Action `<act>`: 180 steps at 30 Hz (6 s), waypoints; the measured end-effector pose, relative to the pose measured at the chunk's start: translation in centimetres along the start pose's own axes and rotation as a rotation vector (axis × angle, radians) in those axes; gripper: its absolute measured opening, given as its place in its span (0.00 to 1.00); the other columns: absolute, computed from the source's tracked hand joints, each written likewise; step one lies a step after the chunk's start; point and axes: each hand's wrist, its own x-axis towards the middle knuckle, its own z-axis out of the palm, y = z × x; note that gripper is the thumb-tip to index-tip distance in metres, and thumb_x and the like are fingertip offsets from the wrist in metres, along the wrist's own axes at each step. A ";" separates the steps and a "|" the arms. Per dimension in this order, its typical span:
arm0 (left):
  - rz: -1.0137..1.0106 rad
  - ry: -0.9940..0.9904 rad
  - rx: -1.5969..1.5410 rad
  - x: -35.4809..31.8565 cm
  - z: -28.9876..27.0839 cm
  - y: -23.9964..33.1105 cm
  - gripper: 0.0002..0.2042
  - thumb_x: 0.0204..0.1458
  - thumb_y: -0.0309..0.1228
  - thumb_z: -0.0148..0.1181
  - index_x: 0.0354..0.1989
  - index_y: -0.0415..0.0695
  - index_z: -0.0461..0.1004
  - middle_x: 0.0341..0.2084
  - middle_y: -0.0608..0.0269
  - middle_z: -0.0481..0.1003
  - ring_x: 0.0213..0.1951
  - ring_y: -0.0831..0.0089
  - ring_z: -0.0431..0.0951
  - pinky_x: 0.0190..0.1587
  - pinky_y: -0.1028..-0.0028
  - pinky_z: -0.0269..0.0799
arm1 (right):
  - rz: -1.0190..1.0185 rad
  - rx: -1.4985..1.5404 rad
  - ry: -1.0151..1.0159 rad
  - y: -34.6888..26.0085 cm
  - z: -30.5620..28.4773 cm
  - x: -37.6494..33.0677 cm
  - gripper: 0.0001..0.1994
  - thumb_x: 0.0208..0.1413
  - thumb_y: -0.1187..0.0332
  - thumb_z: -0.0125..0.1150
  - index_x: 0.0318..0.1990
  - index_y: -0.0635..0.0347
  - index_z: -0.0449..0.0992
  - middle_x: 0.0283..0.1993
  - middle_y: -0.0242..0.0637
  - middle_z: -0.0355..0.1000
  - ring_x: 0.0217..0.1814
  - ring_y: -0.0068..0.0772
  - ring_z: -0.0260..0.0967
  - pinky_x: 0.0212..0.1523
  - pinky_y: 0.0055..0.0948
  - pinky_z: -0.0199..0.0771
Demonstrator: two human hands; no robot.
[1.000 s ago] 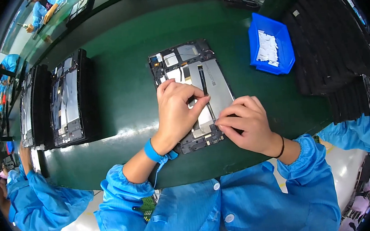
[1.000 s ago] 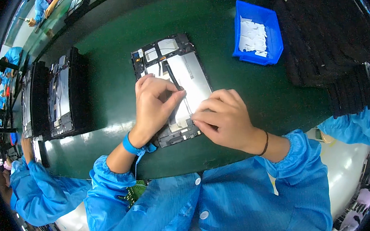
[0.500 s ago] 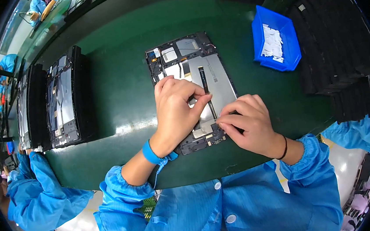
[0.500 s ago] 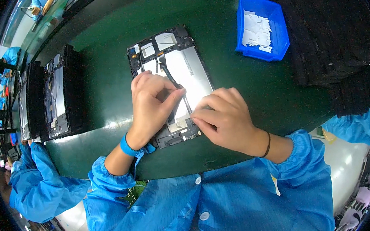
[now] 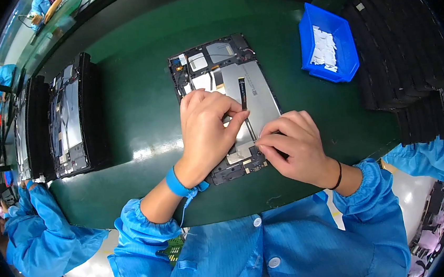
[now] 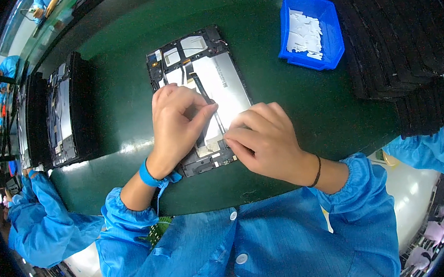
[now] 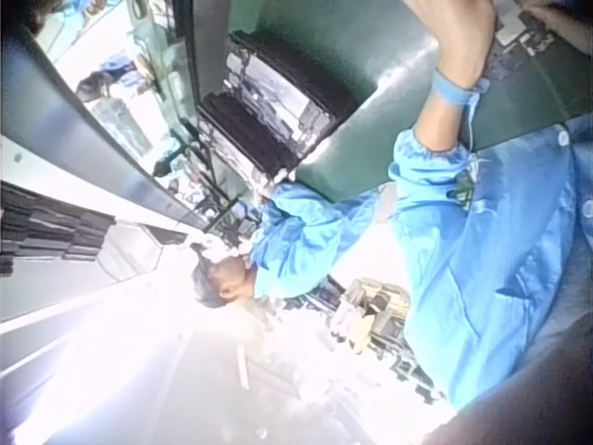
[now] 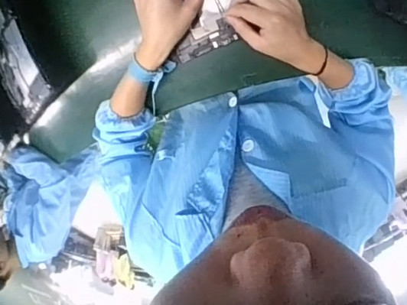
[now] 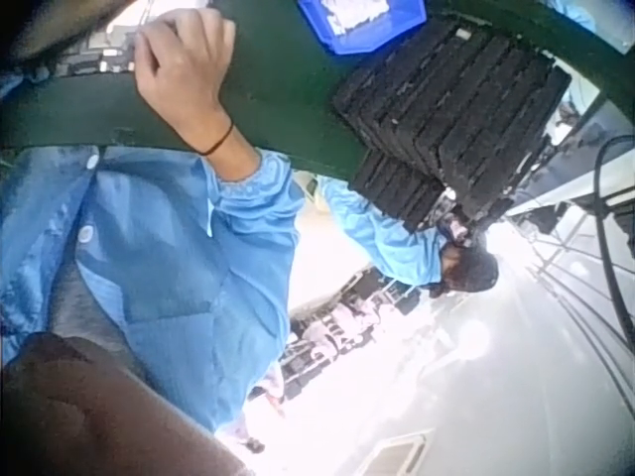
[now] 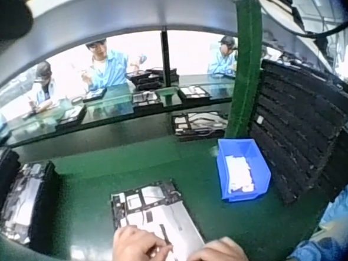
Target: The person takes tablet assemblies from a conveyor, attaches ribbon cables and adhesive tape inside each device by hand, and places the tablet assemblies back onto the conveyor.
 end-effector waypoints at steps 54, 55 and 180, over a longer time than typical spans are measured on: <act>-0.298 -0.077 0.244 -4.8 -2.0 -1.9 0.36 0.59 0.45 0.48 0.60 0.21 0.51 0.64 0.29 0.48 0.69 0.44 0.40 0.68 0.52 0.29 | 0.304 -0.083 0.009 3.8 1.0 0.1 0.26 0.58 0.57 0.55 0.58 0.66 0.64 0.63 0.48 0.61 0.68 0.48 0.50 0.66 0.43 0.43; -0.299 -0.066 0.246 -4.6 -1.9 -1.9 0.36 0.59 0.45 0.48 0.60 0.21 0.51 0.64 0.29 0.48 0.69 0.44 0.40 0.68 0.52 0.29 | 0.302 -0.072 -0.042 4.1 1.1 0.4 0.26 0.57 0.58 0.55 0.58 0.67 0.63 0.64 0.48 0.61 0.69 0.47 0.50 0.66 0.43 0.42; 0.084 0.120 -0.095 -1.1 -1.3 -0.8 0.09 0.37 0.29 0.72 0.22 0.46 0.75 0.29 0.68 0.75 0.41 0.69 0.73 0.57 0.63 0.55 | 0.122 -0.334 0.523 7.2 -5.4 4.1 0.17 0.45 0.74 0.59 0.46 0.57 0.71 0.49 0.40 0.70 0.53 0.44 0.64 0.55 0.39 0.56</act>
